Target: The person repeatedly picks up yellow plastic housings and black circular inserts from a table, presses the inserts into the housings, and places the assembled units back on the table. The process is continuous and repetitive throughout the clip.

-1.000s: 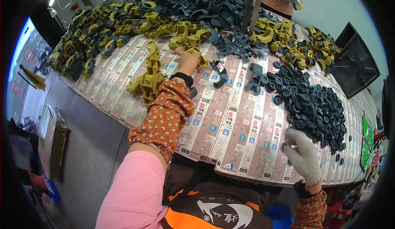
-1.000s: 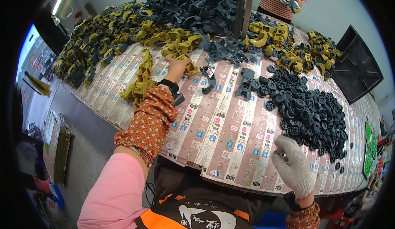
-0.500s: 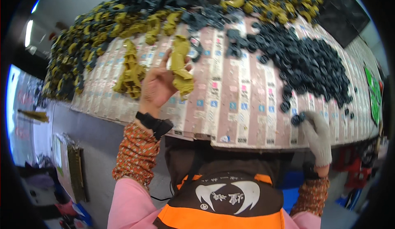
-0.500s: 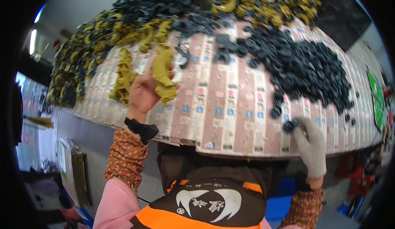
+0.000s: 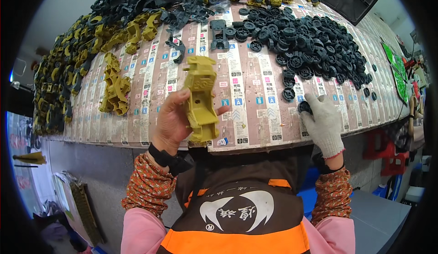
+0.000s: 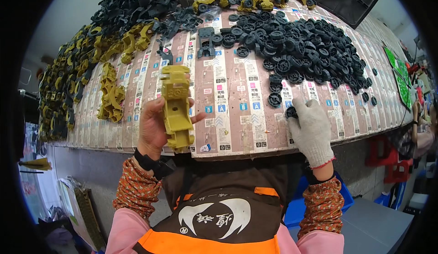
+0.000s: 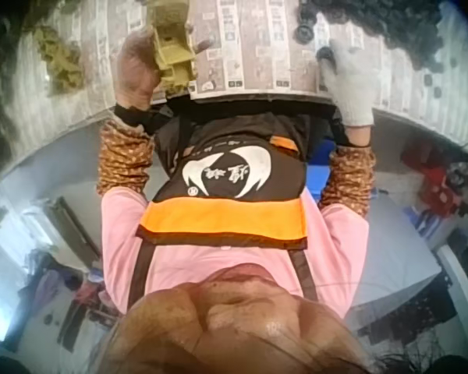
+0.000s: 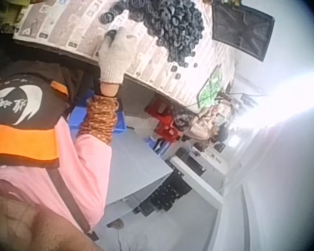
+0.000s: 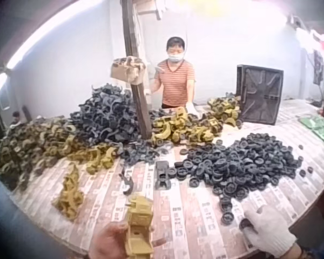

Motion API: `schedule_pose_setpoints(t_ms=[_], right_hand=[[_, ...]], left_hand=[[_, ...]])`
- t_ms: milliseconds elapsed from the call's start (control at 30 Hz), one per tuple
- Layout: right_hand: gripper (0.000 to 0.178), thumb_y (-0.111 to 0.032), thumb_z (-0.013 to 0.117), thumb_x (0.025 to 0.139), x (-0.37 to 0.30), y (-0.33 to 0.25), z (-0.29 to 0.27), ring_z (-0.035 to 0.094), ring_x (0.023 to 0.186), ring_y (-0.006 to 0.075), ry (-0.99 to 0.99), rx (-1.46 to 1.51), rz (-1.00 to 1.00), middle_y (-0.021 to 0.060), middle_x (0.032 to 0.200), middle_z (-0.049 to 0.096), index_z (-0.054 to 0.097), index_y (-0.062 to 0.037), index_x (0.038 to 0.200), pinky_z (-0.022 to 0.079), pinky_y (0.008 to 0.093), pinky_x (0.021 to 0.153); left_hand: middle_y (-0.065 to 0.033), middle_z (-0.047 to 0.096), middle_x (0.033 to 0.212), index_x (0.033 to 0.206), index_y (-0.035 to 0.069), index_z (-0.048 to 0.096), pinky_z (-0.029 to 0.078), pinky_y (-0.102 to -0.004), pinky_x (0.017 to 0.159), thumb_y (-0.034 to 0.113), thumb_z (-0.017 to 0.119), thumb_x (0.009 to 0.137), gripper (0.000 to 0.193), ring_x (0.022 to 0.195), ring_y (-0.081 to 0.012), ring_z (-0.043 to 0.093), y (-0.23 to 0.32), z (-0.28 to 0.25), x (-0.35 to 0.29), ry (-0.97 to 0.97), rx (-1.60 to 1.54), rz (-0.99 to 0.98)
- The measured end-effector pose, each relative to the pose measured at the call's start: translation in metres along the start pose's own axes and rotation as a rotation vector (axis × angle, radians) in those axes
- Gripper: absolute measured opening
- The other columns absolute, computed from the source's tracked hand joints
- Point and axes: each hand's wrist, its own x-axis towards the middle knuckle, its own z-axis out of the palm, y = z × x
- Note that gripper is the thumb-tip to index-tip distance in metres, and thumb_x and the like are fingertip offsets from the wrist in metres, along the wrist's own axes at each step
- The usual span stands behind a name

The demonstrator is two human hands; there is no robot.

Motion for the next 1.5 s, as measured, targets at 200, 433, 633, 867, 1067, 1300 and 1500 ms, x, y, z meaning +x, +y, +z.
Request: schedule_pose_setpoints(t_ms=[200, 433, 633, 867, 1067, 1300, 1500], right_hand=[[0.027, -0.005, 0.076, 0.083, 0.006, -0.006, 0.004, 0.064, 0.096, 0.0413, 0.078, -0.042, -0.087, 0.0189, 0.101, 0.064, 0.064, -0.0030, 0.106, 0.053, 0.0515, 0.084], [0.016, -0.001, 0.069, 0.094, -0.006, -0.041, 0.013, 0.071, 0.084, 0.0310, 0.031, 0.474, -0.094, 0.0145, 0.095, 0.069, 0.061, -0.0018, 0.108, 0.055, 0.0412, 0.074], [0.025, 0.001, 0.063, 0.100, -0.009, -0.100, 0.024, 0.074, 0.089, 0.0129, -0.166, 1.185, 0.206, 0.0114, 0.101, 0.072, 0.062, -0.0003, 0.125, 0.059, 0.0299, 0.075], [0.032, -0.001, 0.064, 0.099, -0.018, -0.116, 0.034, 0.074, 0.088, 0.0190, -0.041, 1.021, 0.060, 0.0139, 0.102, 0.072, 0.063, 0.0005, 0.131, 0.059, 0.0331, 0.079], [0.034, -0.003, 0.065, 0.097, -0.024, -0.116, 0.040, 0.074, 0.087, 0.0290, -0.026, 0.981, 0.075, 0.0186, 0.101, 0.072, 0.063, 0.0008, 0.131, 0.058, 0.0389, 0.079], [0.039, 0.003, 0.062, 0.093, -0.036, -0.116, 0.041, 0.076, 0.089, 0.0390, 0.012, 0.747, -0.081, 0.0243, 0.101, 0.072, 0.062, 0.0046, 0.131, 0.059, 0.0432, 0.079], [0.027, 0.000, 0.062, 0.086, -0.033, -0.106, 0.033, 0.068, 0.079, 0.0490, -0.011, 0.719, -0.122, 0.0262, 0.087, 0.067, 0.063, 0.0003, 0.113, 0.053, 0.0527, 0.068]], left_hand=[[-0.0188, 0.058, 0.144, 0.160, 0.009, 0.039, 0.055, -0.0650, 0.107, 0.036, 0.068, 0.102, 0.070, 0.129, -0.0358, 0.063, -0.037, 0.018, -0.005, 0.015, 0.029, -0.054], [-0.0131, 0.061, 0.142, 0.163, 0.011, 0.035, 0.059, -0.0463, 0.105, 0.029, 0.072, 0.103, 0.072, 0.126, -0.0264, 0.066, -0.065, 0.018, -0.012, 0.147, 0.150, -0.091], [-0.0089, 0.065, 0.133, 0.160, 0.010, 0.036, 0.057, -0.0331, 0.101, 0.018, 0.074, 0.103, 0.069, 0.119, -0.0176, 0.067, -0.079, 0.034, -0.021, 0.182, 0.276, -0.083], [-0.0065, 0.062, 0.133, 0.158, 0.011, 0.035, 0.056, -0.0325, 0.099, 0.018, 0.072, 0.105, 0.066, 0.116, -0.0142, 0.063, -0.094, 0.031, -0.027, 0.188, 0.358, -0.016], [-0.0067, 0.057, 0.137, 0.162, 0.012, 0.030, 0.050, -0.0336, 0.106, 0.019, 0.071, 0.105, 0.070, 0.123, -0.0144, 0.057, -0.107, 0.026, -0.024, 0.165, 0.501, 0.053], [-0.0146, 0.059, 0.137, 0.163, 0.009, 0.025, 0.049, -0.0404, 0.108, 0.023, 0.072, 0.104, 0.076, 0.124, -0.0266, 0.061, -0.107, 0.028, -0.024, 0.134, 1.010, 0.171], [-0.0223, 0.062, 0.135, 0.164, 0.015, 0.021, 0.052, -0.0447, 0.104, 0.021, 0.073, 0.102, 0.081, 0.121, -0.0410, 0.067, -0.104, 0.040, -0.028, 0.036, 1.192, 0.105]])
